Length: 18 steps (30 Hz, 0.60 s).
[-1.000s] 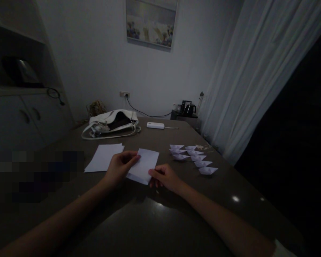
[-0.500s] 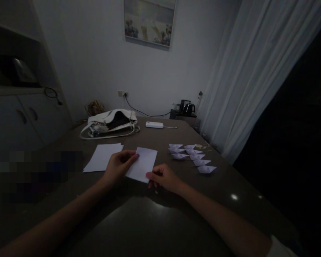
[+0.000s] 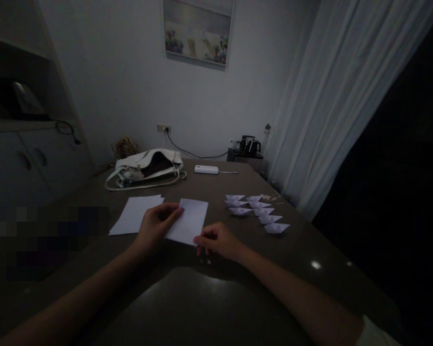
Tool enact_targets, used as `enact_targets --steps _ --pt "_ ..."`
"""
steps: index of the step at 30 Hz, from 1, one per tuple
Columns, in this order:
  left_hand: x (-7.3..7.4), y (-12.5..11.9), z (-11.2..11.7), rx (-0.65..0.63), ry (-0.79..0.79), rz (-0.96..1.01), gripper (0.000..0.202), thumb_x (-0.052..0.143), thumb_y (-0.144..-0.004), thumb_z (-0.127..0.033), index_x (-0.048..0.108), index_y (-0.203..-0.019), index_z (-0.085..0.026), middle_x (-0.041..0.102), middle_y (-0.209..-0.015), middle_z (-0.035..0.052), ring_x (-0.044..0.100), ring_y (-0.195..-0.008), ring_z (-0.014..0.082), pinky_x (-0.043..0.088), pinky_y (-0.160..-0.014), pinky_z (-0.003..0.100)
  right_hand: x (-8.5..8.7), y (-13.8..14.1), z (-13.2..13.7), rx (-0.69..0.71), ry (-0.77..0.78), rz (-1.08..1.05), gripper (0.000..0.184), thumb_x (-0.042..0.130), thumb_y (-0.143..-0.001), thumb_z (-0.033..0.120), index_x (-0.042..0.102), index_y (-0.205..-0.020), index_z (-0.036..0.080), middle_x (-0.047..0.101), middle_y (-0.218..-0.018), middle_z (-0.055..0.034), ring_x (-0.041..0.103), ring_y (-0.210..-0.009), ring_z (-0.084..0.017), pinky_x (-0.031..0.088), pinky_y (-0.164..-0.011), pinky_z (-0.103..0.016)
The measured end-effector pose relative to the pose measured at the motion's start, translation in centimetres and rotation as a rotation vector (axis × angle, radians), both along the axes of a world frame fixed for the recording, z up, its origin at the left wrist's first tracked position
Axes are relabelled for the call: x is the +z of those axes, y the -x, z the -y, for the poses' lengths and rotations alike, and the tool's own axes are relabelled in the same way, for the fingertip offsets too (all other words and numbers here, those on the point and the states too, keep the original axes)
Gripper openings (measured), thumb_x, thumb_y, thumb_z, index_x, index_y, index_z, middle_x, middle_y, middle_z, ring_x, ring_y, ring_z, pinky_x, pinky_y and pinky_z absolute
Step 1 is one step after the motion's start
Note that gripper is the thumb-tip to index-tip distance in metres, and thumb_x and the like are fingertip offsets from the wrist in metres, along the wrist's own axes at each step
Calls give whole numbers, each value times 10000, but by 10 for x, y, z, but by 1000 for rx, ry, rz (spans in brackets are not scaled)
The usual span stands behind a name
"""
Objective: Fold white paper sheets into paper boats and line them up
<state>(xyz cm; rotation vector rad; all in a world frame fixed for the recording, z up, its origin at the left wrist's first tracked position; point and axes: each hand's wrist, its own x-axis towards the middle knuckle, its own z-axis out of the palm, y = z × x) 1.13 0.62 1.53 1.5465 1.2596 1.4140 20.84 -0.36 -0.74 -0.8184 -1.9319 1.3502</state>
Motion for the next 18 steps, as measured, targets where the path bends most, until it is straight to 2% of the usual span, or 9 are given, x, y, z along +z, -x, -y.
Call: enact_targets --steps 5,11,15,18 --pt "2 -2 1 18 -8 21 426 712 -628 -483 673 -859 -127 716 -820 84 644 -694 197 481 -547 242 -1 0 0 -12 -7 27 349 620 -757 451 627 -659 116 629 -581 -25 468 -428 -60 358 -430 -174" --pt "3 -3 -1 -35 27 62 486 687 -651 -506 647 -932 -111 684 -786 54 594 -674 167 433 -545 219 -1 0 -1 -40 -39 20 353 624 -751 449 624 -637 114 621 -552 -26 465 -421 -67 355 -424 -180" --pt "1 -2 -1 -163 81 24 452 562 -758 -547 637 -896 -122 600 -651 -6 518 -559 126 376 -488 206 -3 0 -4 -113 -74 -22 355 617 -756 450 624 -639 115 620 -542 -29 463 -414 -70 348 -421 -184" --pt "1 -3 1 -297 135 -23 428 586 -737 -550 616 -782 -126 551 -579 -27 495 -520 119 389 -497 216 -4 0 -7 -167 -85 -50 365 612 -757 462 619 -641 115 614 -533 -26 454 -407 -67 338 -416 -185"
